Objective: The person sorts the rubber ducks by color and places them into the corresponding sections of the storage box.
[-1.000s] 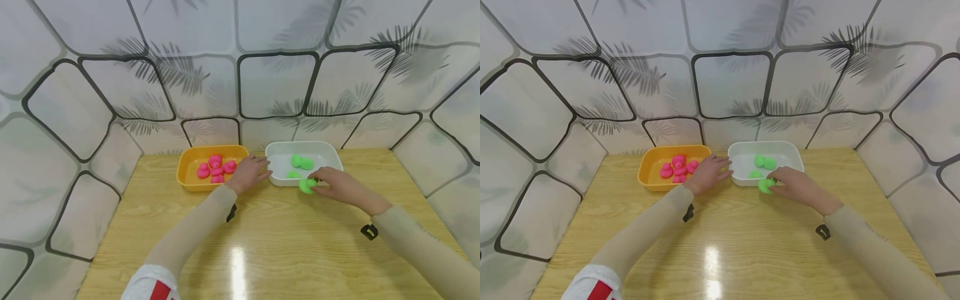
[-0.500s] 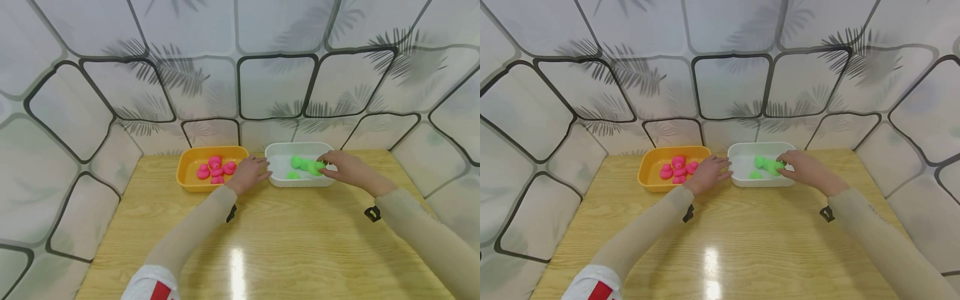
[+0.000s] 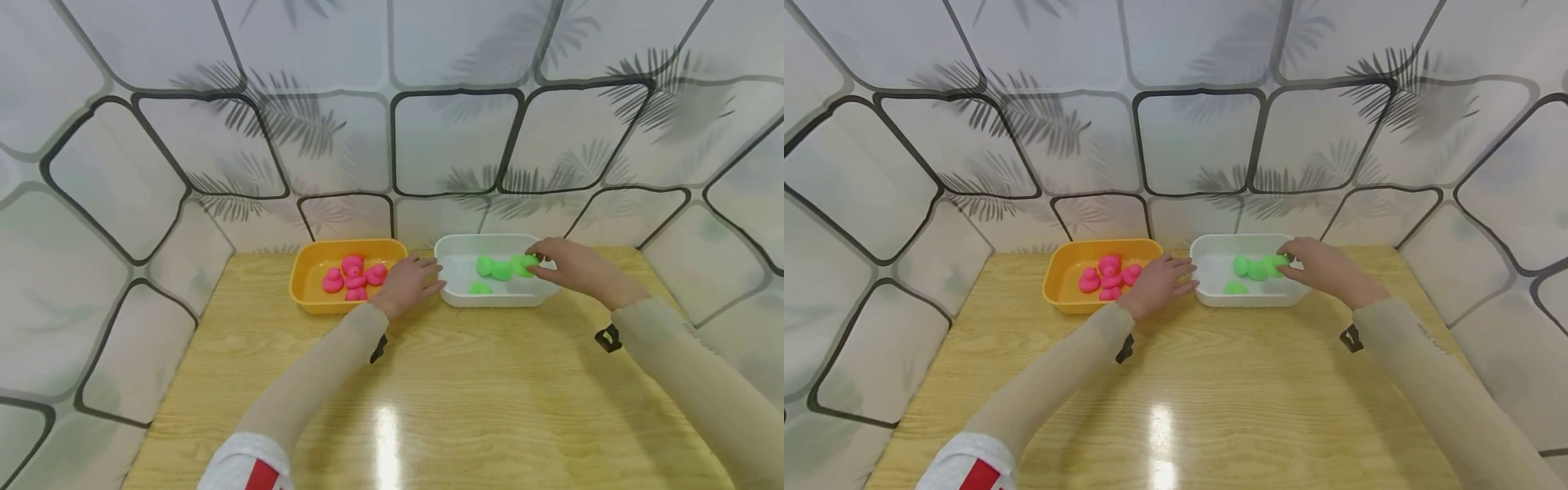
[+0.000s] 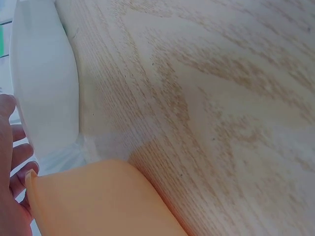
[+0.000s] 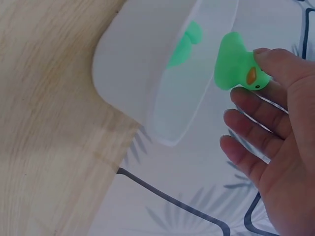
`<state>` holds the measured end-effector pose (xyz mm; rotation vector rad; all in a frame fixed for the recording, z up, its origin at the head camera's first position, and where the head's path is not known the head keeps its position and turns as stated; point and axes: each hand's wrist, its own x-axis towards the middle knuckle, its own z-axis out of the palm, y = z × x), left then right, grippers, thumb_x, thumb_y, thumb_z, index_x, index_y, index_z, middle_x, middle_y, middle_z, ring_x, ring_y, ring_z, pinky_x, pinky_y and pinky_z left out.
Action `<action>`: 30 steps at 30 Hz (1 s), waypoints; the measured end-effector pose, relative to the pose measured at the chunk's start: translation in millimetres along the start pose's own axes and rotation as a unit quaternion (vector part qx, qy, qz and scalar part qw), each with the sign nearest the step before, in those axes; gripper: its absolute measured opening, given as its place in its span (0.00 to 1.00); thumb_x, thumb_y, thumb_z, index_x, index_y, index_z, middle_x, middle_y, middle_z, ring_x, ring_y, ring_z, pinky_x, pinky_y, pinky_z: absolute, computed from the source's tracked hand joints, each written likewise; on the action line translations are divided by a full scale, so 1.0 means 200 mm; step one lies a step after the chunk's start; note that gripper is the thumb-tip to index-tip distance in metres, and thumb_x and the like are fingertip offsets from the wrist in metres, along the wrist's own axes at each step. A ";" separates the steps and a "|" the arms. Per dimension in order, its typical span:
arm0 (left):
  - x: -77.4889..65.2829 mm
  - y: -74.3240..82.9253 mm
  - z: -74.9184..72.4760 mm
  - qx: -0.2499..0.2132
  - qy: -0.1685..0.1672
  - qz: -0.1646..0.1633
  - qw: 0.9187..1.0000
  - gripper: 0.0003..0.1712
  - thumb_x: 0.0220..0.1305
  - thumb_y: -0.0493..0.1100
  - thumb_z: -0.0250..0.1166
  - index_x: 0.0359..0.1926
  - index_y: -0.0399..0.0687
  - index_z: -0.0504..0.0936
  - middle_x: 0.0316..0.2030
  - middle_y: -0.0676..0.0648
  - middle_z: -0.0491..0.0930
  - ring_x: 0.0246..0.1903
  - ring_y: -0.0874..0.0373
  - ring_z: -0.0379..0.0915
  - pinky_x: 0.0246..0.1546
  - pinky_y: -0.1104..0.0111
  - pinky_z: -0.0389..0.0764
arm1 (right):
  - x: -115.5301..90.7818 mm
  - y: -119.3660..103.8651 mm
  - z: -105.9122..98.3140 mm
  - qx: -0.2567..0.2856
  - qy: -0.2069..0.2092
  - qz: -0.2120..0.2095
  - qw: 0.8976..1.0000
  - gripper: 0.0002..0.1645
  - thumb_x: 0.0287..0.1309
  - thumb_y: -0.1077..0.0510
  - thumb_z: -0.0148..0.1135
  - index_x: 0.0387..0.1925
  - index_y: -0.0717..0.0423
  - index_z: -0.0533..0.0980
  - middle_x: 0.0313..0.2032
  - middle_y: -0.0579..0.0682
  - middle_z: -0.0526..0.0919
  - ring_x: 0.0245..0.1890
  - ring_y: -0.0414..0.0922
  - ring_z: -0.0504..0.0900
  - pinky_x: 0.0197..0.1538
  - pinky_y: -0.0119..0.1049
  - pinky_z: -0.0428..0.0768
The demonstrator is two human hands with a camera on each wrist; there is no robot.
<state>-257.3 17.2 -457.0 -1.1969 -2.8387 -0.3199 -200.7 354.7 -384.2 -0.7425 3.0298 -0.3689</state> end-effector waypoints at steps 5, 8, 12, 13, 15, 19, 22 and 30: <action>0.01 0.00 0.00 0.003 0.001 -0.001 1.000 0.27 0.79 0.59 0.57 0.68 0.49 0.80 0.67 0.47 0.78 0.60 0.50 0.72 0.63 0.63 0.75 | -0.01 0.03 0.05 -0.002 -0.018 0.004 1.000 0.18 0.69 0.57 0.69 0.53 0.67 0.81 0.42 0.57 0.84 0.44 0.56 0.84 0.48 0.56 0.82; 0.01 0.01 0.01 0.000 0.000 -0.002 1.000 0.27 0.79 0.59 0.57 0.67 0.49 0.80 0.67 0.47 0.78 0.60 0.50 0.72 0.63 0.63 0.75 | -0.02 0.03 0.06 0.006 -0.015 0.006 1.000 0.18 0.69 0.58 0.68 0.53 0.67 0.81 0.42 0.58 0.84 0.44 0.57 0.84 0.48 0.57 0.82; 0.01 0.00 0.01 -0.004 0.002 -0.007 1.000 0.27 0.79 0.59 0.57 0.67 0.50 0.80 0.67 0.47 0.78 0.59 0.51 0.71 0.62 0.64 0.76 | -0.03 0.04 0.07 0.013 -0.005 0.008 1.000 0.17 0.70 0.58 0.66 0.52 0.66 0.81 0.43 0.58 0.85 0.44 0.56 0.84 0.49 0.56 0.82; 0.01 -0.01 0.01 -0.004 0.002 -0.009 1.000 0.27 0.79 0.59 0.57 0.68 0.50 0.80 0.67 0.48 0.78 0.59 0.51 0.71 0.62 0.64 0.75 | -0.03 0.04 0.08 0.015 -0.004 0.008 1.000 0.17 0.71 0.57 0.66 0.53 0.66 0.82 0.44 0.58 0.85 0.44 0.55 0.84 0.49 0.56 0.82; 0.01 -0.01 0.01 -0.001 0.003 -0.009 1.000 0.27 0.79 0.59 0.57 0.68 0.50 0.80 0.68 0.48 0.78 0.59 0.51 0.71 0.62 0.64 0.76 | -0.04 0.04 0.08 0.016 0.000 0.009 1.000 0.16 0.71 0.58 0.65 0.52 0.65 0.82 0.44 0.58 0.85 0.45 0.55 0.83 0.49 0.55 0.82; 0.01 -0.01 -0.01 0.007 -0.001 -0.009 1.000 0.28 0.79 0.59 0.56 0.68 0.49 0.80 0.68 0.47 0.78 0.61 0.51 0.71 0.63 0.63 0.75 | -0.05 0.02 0.10 0.026 0.001 0.019 0.999 0.15 0.72 0.58 0.64 0.53 0.65 0.82 0.45 0.58 0.84 0.46 0.56 0.83 0.49 0.56 0.81; 0.01 -0.01 -0.02 0.004 -0.002 -0.007 1.000 0.27 0.80 0.58 0.56 0.68 0.48 0.80 0.67 0.46 0.78 0.62 0.50 0.71 0.64 0.62 0.74 | -0.08 0.00 0.11 0.027 0.012 0.014 0.999 0.14 0.72 0.58 0.64 0.52 0.64 0.82 0.46 0.58 0.84 0.46 0.56 0.83 0.49 0.57 0.82; -0.02 -0.01 -0.05 -0.023 0.040 -0.025 0.999 0.27 0.82 0.56 0.53 0.70 0.46 0.77 0.69 0.45 0.75 0.67 0.48 0.68 0.73 0.56 0.66 | -0.14 -0.06 0.16 0.020 0.078 -0.014 0.997 0.12 0.68 0.61 0.67 0.50 0.63 0.83 0.46 0.58 0.85 0.48 0.59 0.83 0.52 0.59 0.80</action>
